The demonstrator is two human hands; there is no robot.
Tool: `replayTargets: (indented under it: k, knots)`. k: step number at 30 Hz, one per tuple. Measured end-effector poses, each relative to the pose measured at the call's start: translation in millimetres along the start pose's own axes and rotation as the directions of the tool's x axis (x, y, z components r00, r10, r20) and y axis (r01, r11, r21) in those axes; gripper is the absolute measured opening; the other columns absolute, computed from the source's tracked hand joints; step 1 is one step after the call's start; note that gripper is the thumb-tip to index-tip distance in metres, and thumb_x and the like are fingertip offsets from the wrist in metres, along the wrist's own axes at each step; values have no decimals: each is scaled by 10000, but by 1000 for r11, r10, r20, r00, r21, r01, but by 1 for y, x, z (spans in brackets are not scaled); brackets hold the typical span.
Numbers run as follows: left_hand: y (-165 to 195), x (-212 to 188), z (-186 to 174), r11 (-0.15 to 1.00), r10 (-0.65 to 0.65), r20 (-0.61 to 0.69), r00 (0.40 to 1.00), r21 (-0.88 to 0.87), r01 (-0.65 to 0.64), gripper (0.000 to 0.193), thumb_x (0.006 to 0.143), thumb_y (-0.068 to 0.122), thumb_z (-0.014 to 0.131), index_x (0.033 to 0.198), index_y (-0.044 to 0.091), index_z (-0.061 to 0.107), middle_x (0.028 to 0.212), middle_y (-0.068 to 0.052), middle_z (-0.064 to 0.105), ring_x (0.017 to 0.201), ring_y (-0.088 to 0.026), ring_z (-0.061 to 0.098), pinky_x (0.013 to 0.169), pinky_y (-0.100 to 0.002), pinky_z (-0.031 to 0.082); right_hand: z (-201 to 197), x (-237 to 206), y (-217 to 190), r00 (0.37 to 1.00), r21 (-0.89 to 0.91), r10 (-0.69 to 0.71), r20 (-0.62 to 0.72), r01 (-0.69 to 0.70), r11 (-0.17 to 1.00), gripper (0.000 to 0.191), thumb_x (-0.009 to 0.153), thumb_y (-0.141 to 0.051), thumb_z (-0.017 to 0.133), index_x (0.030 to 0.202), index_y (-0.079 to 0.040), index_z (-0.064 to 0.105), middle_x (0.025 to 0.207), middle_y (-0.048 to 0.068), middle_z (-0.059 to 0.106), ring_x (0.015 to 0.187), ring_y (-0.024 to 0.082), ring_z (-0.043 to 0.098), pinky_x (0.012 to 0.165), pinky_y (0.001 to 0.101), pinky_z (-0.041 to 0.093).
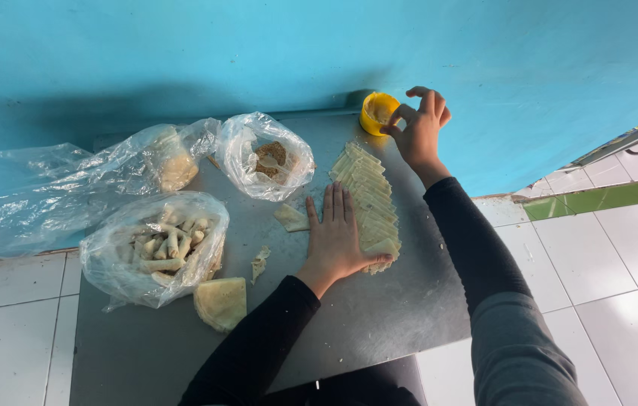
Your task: The person sits at a small metal table and folds triangular pastry wrappers around a spoonful of filling taken from a plastic bag, pinching the edges closed by hand. Each finished folded pastry is placed onto a growing stack of folded pieces on the table.
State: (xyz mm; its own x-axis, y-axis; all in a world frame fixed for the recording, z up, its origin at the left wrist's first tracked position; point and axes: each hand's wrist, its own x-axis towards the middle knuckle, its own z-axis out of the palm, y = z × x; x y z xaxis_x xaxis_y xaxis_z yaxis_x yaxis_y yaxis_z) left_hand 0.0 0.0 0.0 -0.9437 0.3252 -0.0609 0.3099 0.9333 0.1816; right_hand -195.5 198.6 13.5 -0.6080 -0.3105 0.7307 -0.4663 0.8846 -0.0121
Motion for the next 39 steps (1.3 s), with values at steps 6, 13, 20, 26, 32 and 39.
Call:
replayTargets:
  k: [6,13,20,26,32,39]
  knots:
    - [-1,1,10,1000,2,-78,997,-31,-5,1579,593,1054,438,1570,-130,65,1663,-310,72,1564,-393,-29,1176,-687,-56,-41,-10,-20,942,243,232,243,-290,926,737,712,-122,929,1352,-133,563,1292,170,421,1206,337,395,981,504,322]
    - [5,-22,-9,938,0,-621,784,-272,-216,939,817,764,631,1410,57,460,1356,-177,530,1327,-353,486,1108,-591,308,-135,-85,-54,930,524,189,316,-337,783,515,894,-2,788,1353,-58,562,1181,106,563,1084,232,589,885,345,516]
    - [37,-65,-16,922,-203,-397,895,-386,38,294,800,334,815,974,154,662,963,-41,624,965,-269,602,821,-449,394,-181,-137,-96,870,383,314,380,-457,803,477,834,-49,789,1275,-61,609,1033,83,708,948,244,642,818,373,508]
    - [63,-64,-13,950,-193,-427,884,-308,59,164,869,253,771,954,161,667,964,-30,628,957,-246,608,833,-425,392,-181,-142,-119,834,275,420,358,-524,806,485,834,-76,779,1292,-72,620,990,40,712,934,235,659,900,429,463]
    - [68,-60,-12,927,-158,-434,887,-375,-18,126,914,205,742,984,150,653,970,-13,654,945,-228,639,852,-411,402,-182,-137,-113,803,409,437,404,-586,699,487,841,9,745,1310,-63,638,1013,95,635,889,218,643,801,350,550]
    - [66,-60,-14,836,-230,-432,872,-547,-51,512,831,231,806,1240,48,559,1034,-90,639,966,-286,642,797,-430,445,-179,-129,-111,697,669,437,568,-701,249,511,859,67,730,1332,-47,574,1108,47,615,959,96,618,786,242,538]
